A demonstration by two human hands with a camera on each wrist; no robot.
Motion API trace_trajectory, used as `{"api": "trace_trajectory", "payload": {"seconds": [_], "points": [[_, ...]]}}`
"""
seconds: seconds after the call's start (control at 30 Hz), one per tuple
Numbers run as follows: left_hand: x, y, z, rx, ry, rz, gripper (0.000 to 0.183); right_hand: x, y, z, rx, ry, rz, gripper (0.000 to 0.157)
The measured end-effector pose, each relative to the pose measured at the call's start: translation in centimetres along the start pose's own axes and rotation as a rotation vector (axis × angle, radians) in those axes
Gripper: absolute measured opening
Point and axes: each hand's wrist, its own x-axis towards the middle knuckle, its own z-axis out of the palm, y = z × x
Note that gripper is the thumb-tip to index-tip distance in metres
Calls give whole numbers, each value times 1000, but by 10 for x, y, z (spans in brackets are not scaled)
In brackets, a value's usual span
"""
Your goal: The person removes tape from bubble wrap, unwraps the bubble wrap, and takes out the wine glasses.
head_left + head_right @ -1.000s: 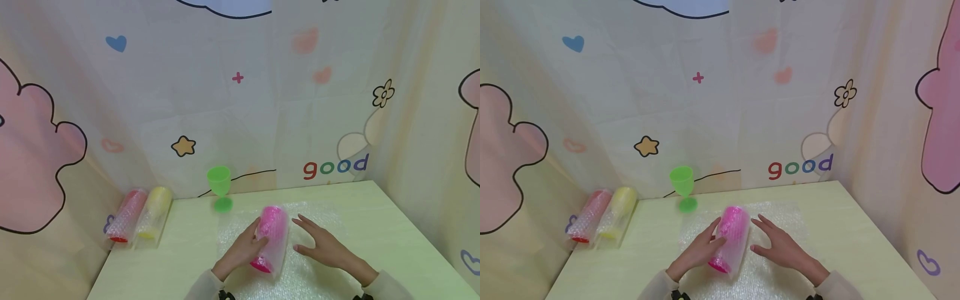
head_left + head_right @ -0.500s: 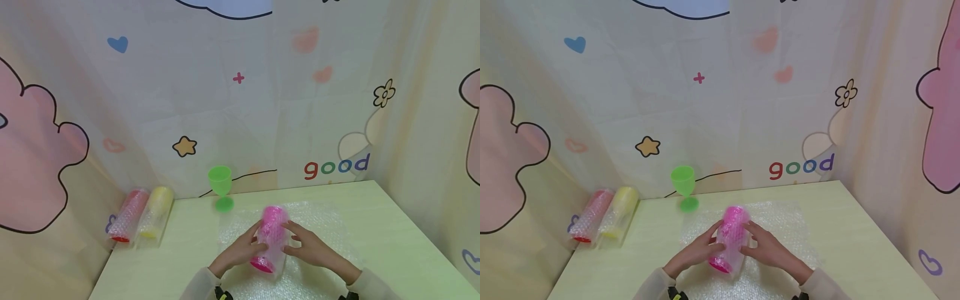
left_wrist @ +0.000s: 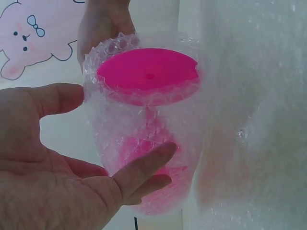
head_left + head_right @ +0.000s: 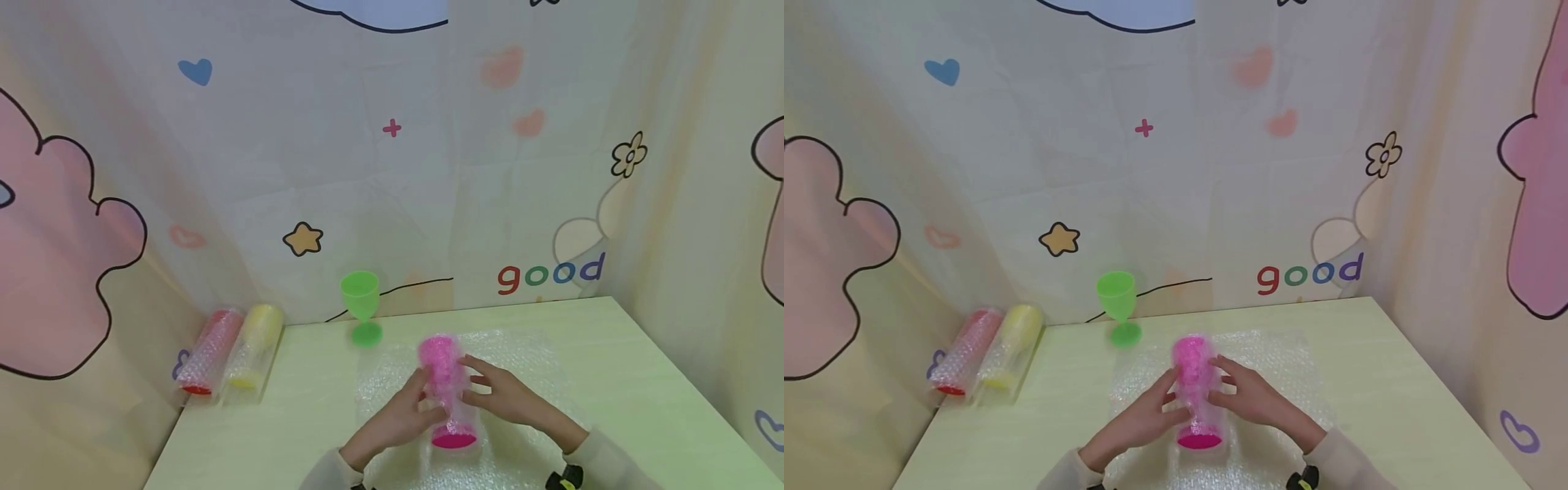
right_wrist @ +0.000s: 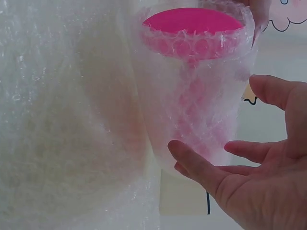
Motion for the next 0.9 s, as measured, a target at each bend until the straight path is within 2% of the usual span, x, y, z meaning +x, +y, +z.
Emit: {"api": "trace_trajectory", "payload": {"seconds": [0.23, 0.43, 0.57, 0.7, 0.9], "points": [[0, -6, 7, 125, 31, 7, 90, 1, 7, 5, 5, -24, 36, 73], [2, -5, 10, 284, 76, 10, 94, -1, 0, 10, -106, 66, 24, 75], [5, -4, 10, 311, 40, 52, 93, -4, -9, 13, -185, 133, -14, 73], [7, -4, 10, 313, -15, 92, 91, -4, -14, 15, -243, 152, -29, 71], [9, -6, 10, 321, -44, 81, 92, -4, -14, 15, -264, 149, -75, 65]]}}
